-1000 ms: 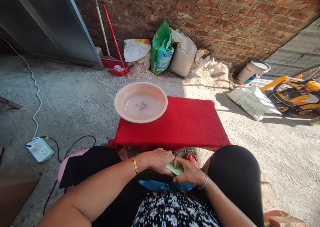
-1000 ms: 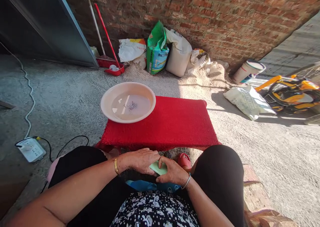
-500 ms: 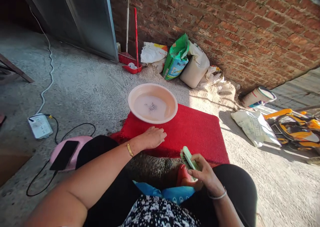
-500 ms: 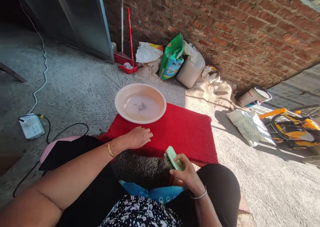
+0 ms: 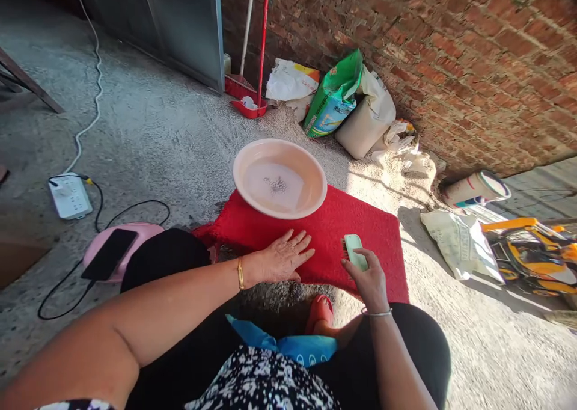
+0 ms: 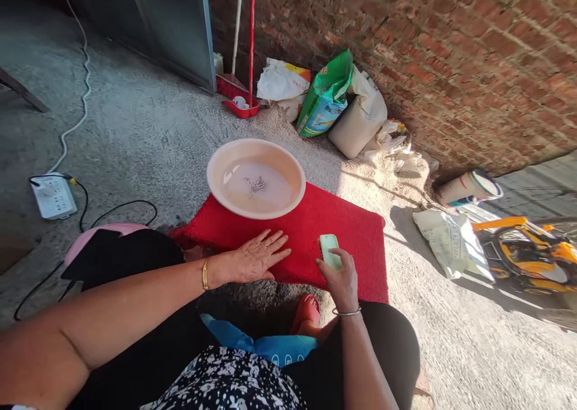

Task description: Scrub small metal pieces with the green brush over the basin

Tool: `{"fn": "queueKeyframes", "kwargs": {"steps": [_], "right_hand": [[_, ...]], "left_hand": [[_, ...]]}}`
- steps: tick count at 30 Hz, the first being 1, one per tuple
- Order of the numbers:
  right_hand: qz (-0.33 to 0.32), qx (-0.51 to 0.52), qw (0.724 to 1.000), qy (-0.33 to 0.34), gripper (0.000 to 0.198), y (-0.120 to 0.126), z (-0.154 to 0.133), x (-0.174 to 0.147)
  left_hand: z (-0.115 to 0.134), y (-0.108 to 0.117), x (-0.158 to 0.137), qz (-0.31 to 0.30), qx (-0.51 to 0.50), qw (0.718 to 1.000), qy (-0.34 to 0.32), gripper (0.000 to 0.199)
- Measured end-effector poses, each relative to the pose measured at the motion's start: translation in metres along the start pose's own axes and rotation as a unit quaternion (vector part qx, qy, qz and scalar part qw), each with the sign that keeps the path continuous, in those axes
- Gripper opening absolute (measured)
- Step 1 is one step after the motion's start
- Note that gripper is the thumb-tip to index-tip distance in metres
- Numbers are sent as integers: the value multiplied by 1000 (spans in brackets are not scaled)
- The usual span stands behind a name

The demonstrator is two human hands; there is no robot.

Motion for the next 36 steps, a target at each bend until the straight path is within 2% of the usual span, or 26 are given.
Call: {"fn": "queueKeyframes", "kwargs": {"steps": [3,9,14,18,22,26,29,31,33,36], "right_hand": [[42,-19,999,13,44,4,-3,-5],[-6,-61,996,63,36,-15,-12,-7],[-28,-77,993,86,37,-26,-16,-6],[-43,-139,989,34,39,-14,6,-2],[7,-135,990,-35,41,6,27,2],[3,-83,997,8,40,-3,9,1],[-26,-90,994,56,36,-19,-12,1],[-35,-111,991,71,36,-23,-15,2],[-34,-141,988,51,37,-19,-5,6],[-17,-178,984,-20,38,-4,21,10]], "left_hand": [[5,-12,-6,-4,5,1000,-7,77],[0,-35,-4,-22,25,999,6,76],[0,-33,-1,-33,31,999,4,67],[1,-29,-1,-55,30,998,9,68],[0,-30,-1,-69,25,997,23,71],[2,-27,-1,-72,27,997,21,67],[4,-21,-1,-58,34,998,20,59],[6,-17,-1,-53,38,998,15,56],[6,-16,-2,-55,39,998,12,56],[5,-17,-3,-56,39,998,11,58]]}}
Point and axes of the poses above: each hand's wrist, its own x-axis towards the middle knuckle, its own y-axis out of the back of the hand, z = x × y, the point moved 5 cm from there along x, towards the middle knuckle, and after that the axes turned 8 degrees about -x, right-handed, at the moved point
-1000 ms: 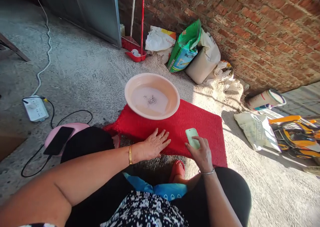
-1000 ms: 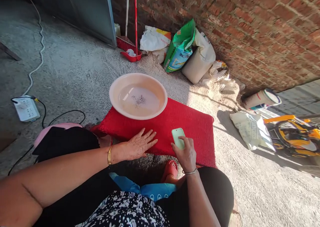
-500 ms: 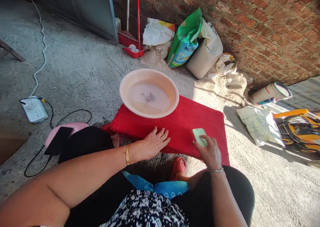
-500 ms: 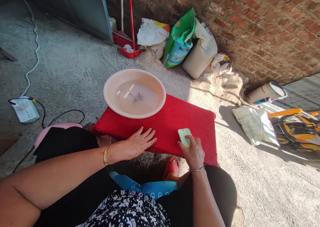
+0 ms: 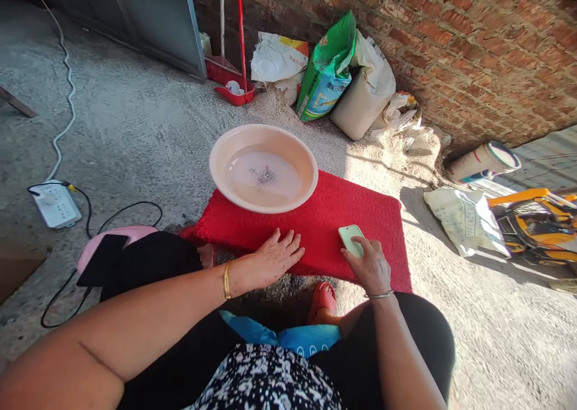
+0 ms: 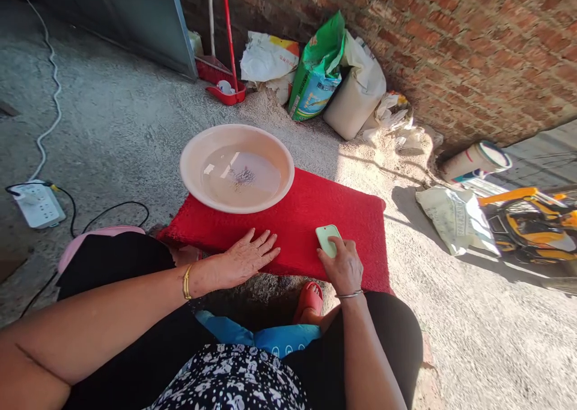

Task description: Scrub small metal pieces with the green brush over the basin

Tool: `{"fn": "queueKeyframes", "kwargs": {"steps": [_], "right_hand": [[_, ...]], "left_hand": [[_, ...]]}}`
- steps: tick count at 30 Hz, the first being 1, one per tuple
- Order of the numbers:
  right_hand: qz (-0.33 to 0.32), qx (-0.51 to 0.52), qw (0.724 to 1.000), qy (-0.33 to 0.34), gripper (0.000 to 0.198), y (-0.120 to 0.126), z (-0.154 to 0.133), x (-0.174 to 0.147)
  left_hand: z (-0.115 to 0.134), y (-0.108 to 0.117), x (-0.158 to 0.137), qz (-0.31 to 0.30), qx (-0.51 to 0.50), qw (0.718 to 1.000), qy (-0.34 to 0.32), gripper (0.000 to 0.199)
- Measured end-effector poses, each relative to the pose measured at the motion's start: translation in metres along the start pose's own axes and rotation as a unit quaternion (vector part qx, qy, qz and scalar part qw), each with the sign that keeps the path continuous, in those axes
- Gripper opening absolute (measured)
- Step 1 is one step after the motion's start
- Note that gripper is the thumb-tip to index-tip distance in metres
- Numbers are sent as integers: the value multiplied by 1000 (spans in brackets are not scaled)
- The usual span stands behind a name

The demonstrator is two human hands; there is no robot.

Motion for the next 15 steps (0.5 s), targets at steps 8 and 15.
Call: {"fn": "queueKeyframes", "kwargs": {"steps": [8,15], "right_hand": [[7,69,997,40,39,-7,-27,2],[-14,-5,1000,-20,40,-5,-2,7]], "left_hand": [[3,5,0,1,28,1000,-5,54],[3,8,1,-17,63,998,-9,58]]}}
Point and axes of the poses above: each hand's wrist, its own x-axis towards the middle knuckle, its own y-axis out of the back of the hand, z = x × y, the point moved 5 cm from there along x, towards the middle knuckle, and after that the axes turned 8 degrees about -x, right-handed, at the moved point
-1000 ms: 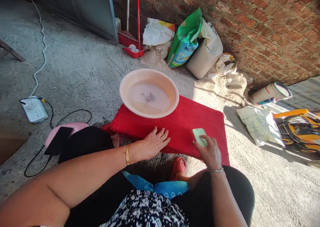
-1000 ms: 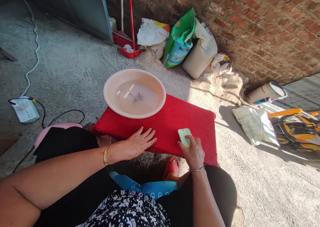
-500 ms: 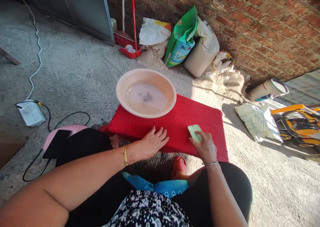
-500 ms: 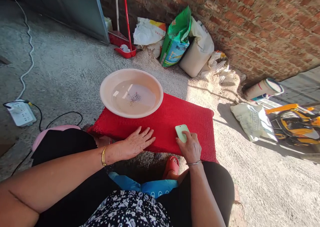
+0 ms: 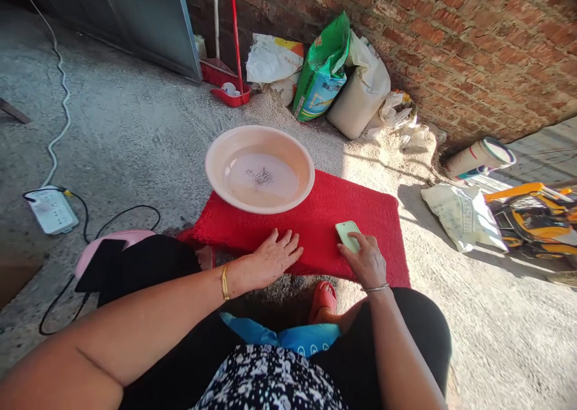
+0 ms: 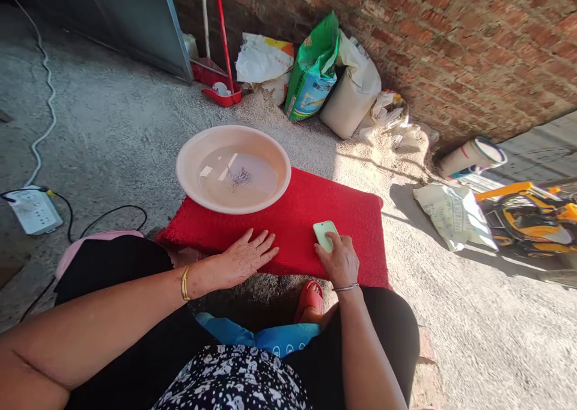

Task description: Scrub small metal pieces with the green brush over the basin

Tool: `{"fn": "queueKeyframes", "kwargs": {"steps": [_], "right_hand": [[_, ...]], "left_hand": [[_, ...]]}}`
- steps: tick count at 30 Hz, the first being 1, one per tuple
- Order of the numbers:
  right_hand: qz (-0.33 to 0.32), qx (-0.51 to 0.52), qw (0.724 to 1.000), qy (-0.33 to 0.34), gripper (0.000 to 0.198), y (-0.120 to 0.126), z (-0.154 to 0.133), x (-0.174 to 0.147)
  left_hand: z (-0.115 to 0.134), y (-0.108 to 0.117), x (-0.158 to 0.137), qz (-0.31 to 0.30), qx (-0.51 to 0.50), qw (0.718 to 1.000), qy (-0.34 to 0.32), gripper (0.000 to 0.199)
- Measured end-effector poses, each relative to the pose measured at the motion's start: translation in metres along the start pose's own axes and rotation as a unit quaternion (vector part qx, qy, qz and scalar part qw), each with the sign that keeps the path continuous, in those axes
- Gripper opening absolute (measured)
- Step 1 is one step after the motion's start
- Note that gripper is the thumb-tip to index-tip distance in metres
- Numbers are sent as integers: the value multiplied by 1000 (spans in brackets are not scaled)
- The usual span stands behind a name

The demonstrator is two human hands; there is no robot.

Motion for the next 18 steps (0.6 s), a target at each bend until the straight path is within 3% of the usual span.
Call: {"fn": "queueKeyframes", "kwargs": {"steps": [4,9,13,18], "right_hand": [[10,7,999,-52,44,7,22,1],[47,86,994,46,42,-1,-5,4],[19,93,992,88,40,-10,-17,6],[36,48,998,15,43,-2,23,9]], "left_hand": [[1,3,0,10,0,1000,4,54],[-1,0,0,2,-1,1000,0,58],[-3,-3,-1,-12,2,1000,-6,62],[-3,-4,-2,4,-2,1000,-8,60]]}}
Point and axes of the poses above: each hand's wrist, its own x-axis towards the middle knuckle, its own y-axis out of the back of the hand, z = x × y, the point moved 5 cm from there along x, towards the middle knuckle, and after that the axes turned 8 degrees about -x, right-handed, at the moved point
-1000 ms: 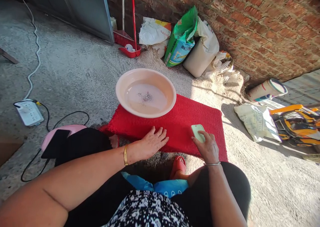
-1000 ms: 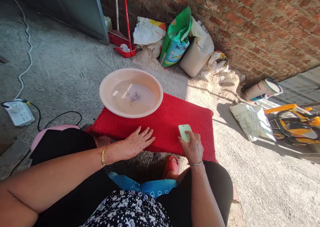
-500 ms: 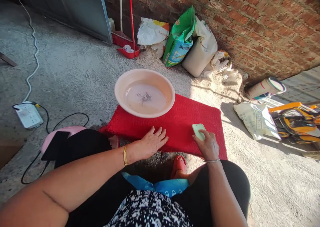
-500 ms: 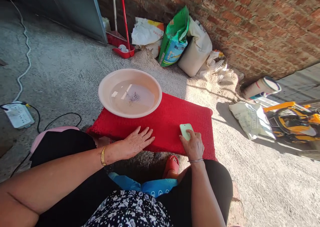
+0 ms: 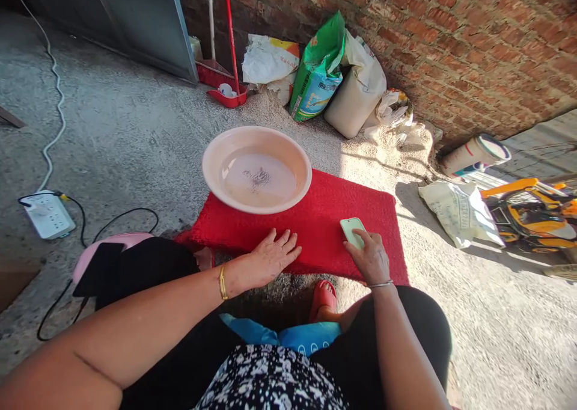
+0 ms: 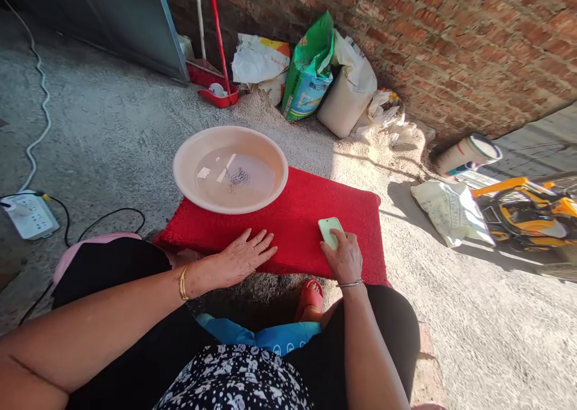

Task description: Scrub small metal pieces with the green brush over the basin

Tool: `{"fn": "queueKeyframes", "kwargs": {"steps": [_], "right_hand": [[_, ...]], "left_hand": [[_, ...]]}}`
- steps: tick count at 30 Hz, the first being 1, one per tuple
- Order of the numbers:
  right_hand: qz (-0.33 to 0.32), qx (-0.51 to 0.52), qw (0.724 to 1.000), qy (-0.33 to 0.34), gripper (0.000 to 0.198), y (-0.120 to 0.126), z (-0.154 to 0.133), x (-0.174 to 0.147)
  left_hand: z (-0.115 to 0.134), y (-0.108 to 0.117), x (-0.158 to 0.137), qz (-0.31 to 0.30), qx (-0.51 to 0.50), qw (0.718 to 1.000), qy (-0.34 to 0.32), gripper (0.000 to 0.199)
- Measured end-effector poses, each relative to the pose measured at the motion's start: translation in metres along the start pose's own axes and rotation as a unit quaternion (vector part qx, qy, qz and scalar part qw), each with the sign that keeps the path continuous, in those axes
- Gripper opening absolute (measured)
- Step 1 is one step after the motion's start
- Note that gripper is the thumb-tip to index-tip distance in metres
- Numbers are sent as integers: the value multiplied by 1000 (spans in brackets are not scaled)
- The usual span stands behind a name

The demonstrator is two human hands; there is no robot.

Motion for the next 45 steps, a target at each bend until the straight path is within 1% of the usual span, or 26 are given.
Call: {"fn": "queueKeyframes", "kwargs": {"steps": [2,4,6,8,10,12,14,16,19,21,24,27,29,31,34,36,39,42,43,45], "right_hand": [[22,1,999,-32,45,6,14,-1],[38,27,998,-33,45,9,16,-4],[47,59,997,3,43,8,3,-9],[44,81,994,58,39,3,-18,-15],[28,89,990,106,36,-3,-38,-19],[7,79,989,128,36,-7,-45,-20],[-6,57,992,109,36,-7,-36,-19],[-1,30,998,57,36,-2,-13,-16],[35,19,999,-14,37,10,21,-16],[56,28,998,-32,39,15,30,-20],[54,42,998,-16,39,12,21,-27],[21,52,998,29,36,3,6,-30],[3,46,998,30,35,0,6,-29],[6,22,1000,-6,36,3,19,-27],[34,-6,996,-78,39,12,44,-25],[46,5,995,-91,41,16,49,-25],[45,36,997,-47,40,11,33,-25],[21,44,999,2,37,2,11,-24],[12,41,999,6,37,0,7,-23],[-1,26,1000,-8,37,-1,9,-20]], "left_hand": [[0,0,0,9,-4,1000,3,59],[0,1,0,9,-6,1000,8,57],[0,3,2,-2,-7,1000,11,56],[0,7,4,-20,-5,1000,10,55],[0,10,5,-42,-1,999,9,56],[0,12,5,-56,1,998,12,56],[0,13,5,-55,-4,998,14,57],[0,13,4,-45,-9,999,14,57],[0,12,4,-38,-16,999,15,59],[0,12,5,-45,-19,999,16,60],[0,14,6,-56,-17,998,17,60],[1,16,6,-61,-15,998,17,58],[1,17,6,-64,-16,998,15,57],[1,16,6,-62,-19,998,15,57],[1,16,6,-57,-20,998,18,58],[1,15,7,-60,-17,998,18,58],[1,14,7,-63,-13,998,18,58],[0,14,7,-50,-18,998,22,58],[-1,13,7,-47,-20,998,23,59],[-1,12,6,-53,-21,998,22,59]]}}
Point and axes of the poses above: each hand's wrist, its own x-axis towards the middle knuckle, its own y-axis out of the back of the hand, z = x × y, the point moved 5 cm from there along x, towards the middle knuckle, and after that the axes turned 8 degrees about -x, right-handed, at the moved point
